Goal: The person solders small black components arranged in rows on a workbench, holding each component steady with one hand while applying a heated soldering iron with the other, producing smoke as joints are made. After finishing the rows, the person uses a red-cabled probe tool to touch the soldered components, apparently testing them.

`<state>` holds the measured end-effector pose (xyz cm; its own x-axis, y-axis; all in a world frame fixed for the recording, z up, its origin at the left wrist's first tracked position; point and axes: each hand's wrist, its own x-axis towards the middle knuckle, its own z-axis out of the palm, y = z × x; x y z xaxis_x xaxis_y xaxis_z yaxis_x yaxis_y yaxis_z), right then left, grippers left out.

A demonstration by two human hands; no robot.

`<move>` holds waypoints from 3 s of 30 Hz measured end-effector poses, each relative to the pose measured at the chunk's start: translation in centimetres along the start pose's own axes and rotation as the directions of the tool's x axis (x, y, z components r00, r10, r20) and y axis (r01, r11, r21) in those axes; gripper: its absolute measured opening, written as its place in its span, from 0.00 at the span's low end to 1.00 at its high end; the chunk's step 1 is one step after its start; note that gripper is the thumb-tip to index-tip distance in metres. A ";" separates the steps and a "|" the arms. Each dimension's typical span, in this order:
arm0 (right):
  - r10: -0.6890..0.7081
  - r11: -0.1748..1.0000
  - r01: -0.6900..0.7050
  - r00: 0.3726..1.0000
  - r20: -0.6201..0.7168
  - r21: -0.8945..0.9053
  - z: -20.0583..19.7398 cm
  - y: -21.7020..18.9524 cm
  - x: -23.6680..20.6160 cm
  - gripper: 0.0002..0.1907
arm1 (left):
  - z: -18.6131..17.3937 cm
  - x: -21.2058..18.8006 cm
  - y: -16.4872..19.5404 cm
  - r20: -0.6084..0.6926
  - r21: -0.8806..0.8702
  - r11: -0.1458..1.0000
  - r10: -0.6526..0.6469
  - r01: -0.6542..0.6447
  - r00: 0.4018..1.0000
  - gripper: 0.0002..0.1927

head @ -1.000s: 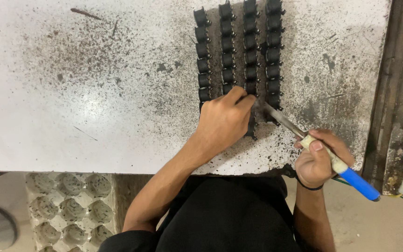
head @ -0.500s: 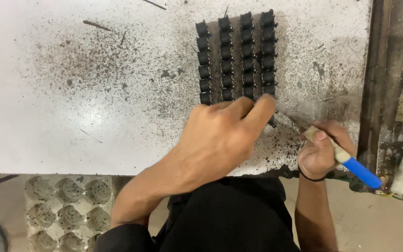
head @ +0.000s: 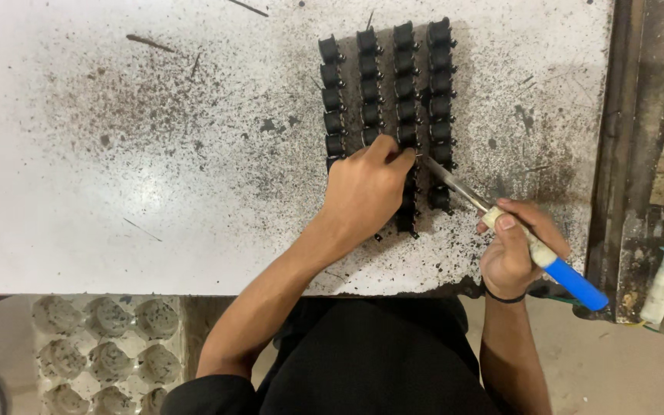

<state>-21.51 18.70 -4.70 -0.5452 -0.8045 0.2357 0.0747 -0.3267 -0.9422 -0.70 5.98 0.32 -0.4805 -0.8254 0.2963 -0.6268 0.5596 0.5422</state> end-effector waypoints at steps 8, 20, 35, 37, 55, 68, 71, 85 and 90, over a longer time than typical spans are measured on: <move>0.012 1.000 -0.012 1.000 -0.019 0.017 0.2 -0.2 0.2 0.09 | -0.8 1.1 0.1 0.061 -0.027 1.000 -0.004 0.006 0.998 0.08; 0.092 0.996 -0.092 0.996 -0.002 0.014 0.7 -0.7 0.5 0.11 | -0.3 1.8 0.5 0.175 0.065 0.997 0.019 -0.031 0.984 0.10; 0.028 1.000 -0.027 0.999 -0.040 0.012 0.3 -0.2 0.3 0.10 | -0.4 0.8 -0.3 0.061 -0.047 0.999 -0.002 0.005 0.998 0.08; 0.027 0.999 -0.026 0.999 -0.026 0.028 0.4 -0.2 0.2 0.10 | -0.3 0.8 -0.4 0.025 -0.057 0.998 0.007 -0.006 1.000 0.08; 0.033 0.990 -0.024 0.998 -0.060 0.139 -1.1 -0.6 2.8 0.09 | -4.4 2.8 2.3 0.083 0.000 0.999 0.044 -0.044 0.996 0.09; 0.017 1.000 -0.018 0.998 0.059 0.010 0.8 -0.1 3.1 0.12 | -1.9 3.3 -0.1 -0.047 0.057 0.998 -0.031 0.033 0.998 0.18; 0.017 1.000 -0.016 0.997 0.079 -0.020 1.1 -0.2 3.2 0.13 | -0.4 2.2 -1.0 -0.037 0.038 0.999 -0.034 0.036 0.999 0.18; 0.133 0.991 -0.133 0.990 0.040 0.000 1.5 -0.5 3.6 0.11 | 0.0 4.5 -1.3 0.204 0.023 0.998 -0.057 0.054 0.977 0.12; 0.157 0.988 -0.156 0.987 0.032 -0.015 1.4 -0.5 3.4 0.12 | 0.3 3.9 -1.0 0.139 0.043 0.999 -0.024 0.018 0.990 0.06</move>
<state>-22.29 15.41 -3.12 -0.4994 -0.8614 0.0929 0.1467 -0.1898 -0.9708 -2.11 2.16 0.70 -0.5458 -0.8203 0.1707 -0.6615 0.5469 0.5132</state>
